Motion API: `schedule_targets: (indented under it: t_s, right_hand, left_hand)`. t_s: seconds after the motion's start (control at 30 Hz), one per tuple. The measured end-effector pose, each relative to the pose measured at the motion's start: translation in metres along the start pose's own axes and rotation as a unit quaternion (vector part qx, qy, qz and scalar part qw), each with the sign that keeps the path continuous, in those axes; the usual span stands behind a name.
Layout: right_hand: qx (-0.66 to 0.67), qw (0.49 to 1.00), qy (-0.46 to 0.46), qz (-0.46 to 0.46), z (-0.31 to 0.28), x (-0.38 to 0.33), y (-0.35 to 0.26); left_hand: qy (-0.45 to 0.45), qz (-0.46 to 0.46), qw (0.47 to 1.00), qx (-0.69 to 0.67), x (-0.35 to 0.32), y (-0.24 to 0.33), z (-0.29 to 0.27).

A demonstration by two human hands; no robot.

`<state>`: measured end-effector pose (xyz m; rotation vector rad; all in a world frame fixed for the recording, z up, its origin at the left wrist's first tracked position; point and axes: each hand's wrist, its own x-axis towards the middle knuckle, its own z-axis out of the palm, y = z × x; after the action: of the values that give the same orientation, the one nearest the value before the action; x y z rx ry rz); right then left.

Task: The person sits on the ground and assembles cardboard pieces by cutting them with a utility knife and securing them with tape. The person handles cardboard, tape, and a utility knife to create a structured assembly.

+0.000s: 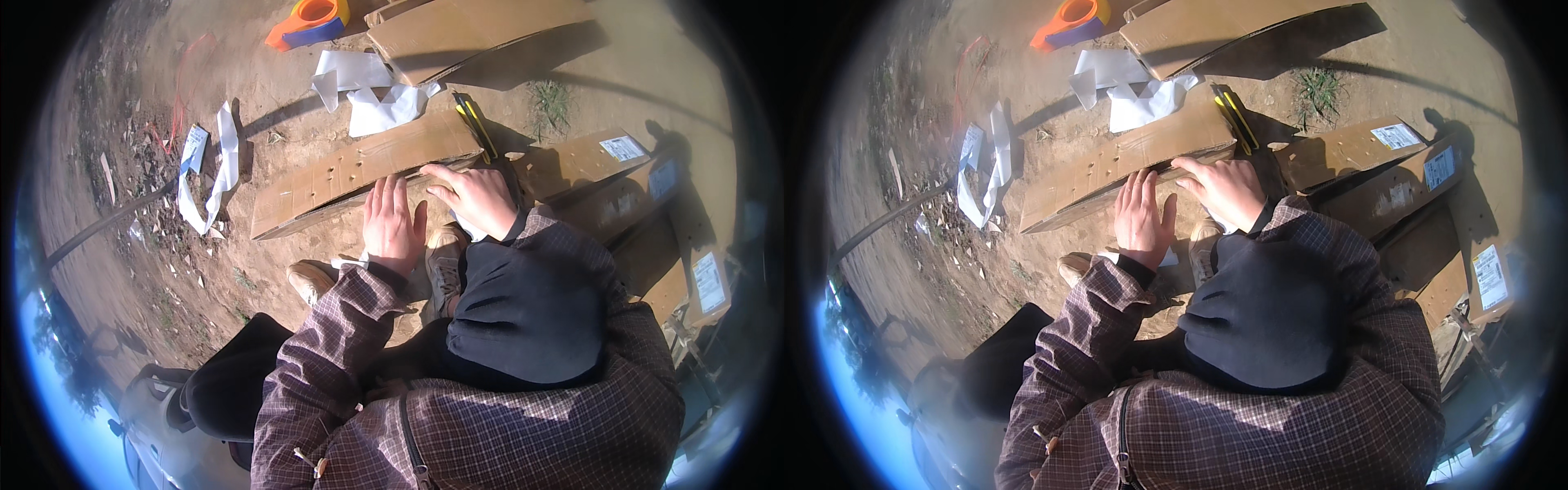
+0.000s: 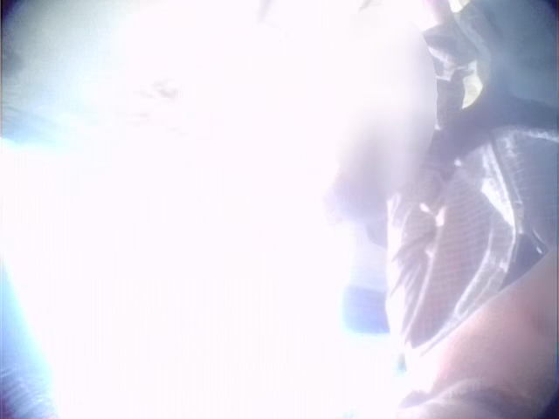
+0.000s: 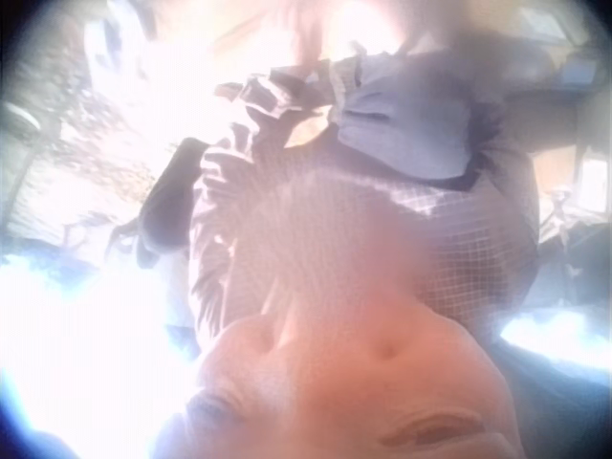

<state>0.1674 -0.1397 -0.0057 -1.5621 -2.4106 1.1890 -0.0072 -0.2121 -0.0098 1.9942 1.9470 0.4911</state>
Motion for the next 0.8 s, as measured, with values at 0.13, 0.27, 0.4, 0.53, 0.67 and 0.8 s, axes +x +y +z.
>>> schedule_targets:
  t_s: [0.13,0.27,0.4,0.53,0.67,0.8]
  right_hand:
    - [0.260,0.965,-0.021,0.027,-0.001,0.011,0.019]
    - [0.707,0.652,-0.163,0.220,-0.016,-0.002,0.047]
    - [0.768,0.574,-0.131,0.252,-0.017,-0.020,0.029]
    - [0.804,0.544,-0.132,0.199,-0.022,-0.023,0.023]
    - [0.791,0.548,-0.174,0.209,-0.037,-0.020,0.011]
    - [0.777,0.552,-0.135,0.270,-0.039,-0.012,0.006]
  left_hand:
    - [-0.061,-0.007,0.995,-0.076,0.001,-0.021,0.006]
    - [-0.068,0.009,0.996,-0.054,0.008,-0.027,0.006]
    - [-0.131,0.050,0.990,0.020,0.015,-0.049,0.017]
    - [-0.164,0.039,0.986,0.007,0.022,-0.057,0.018]
    - [-0.197,0.011,0.974,-0.109,0.029,-0.071,0.022]
    - [-0.197,-0.048,0.954,-0.219,0.040,-0.069,0.011]
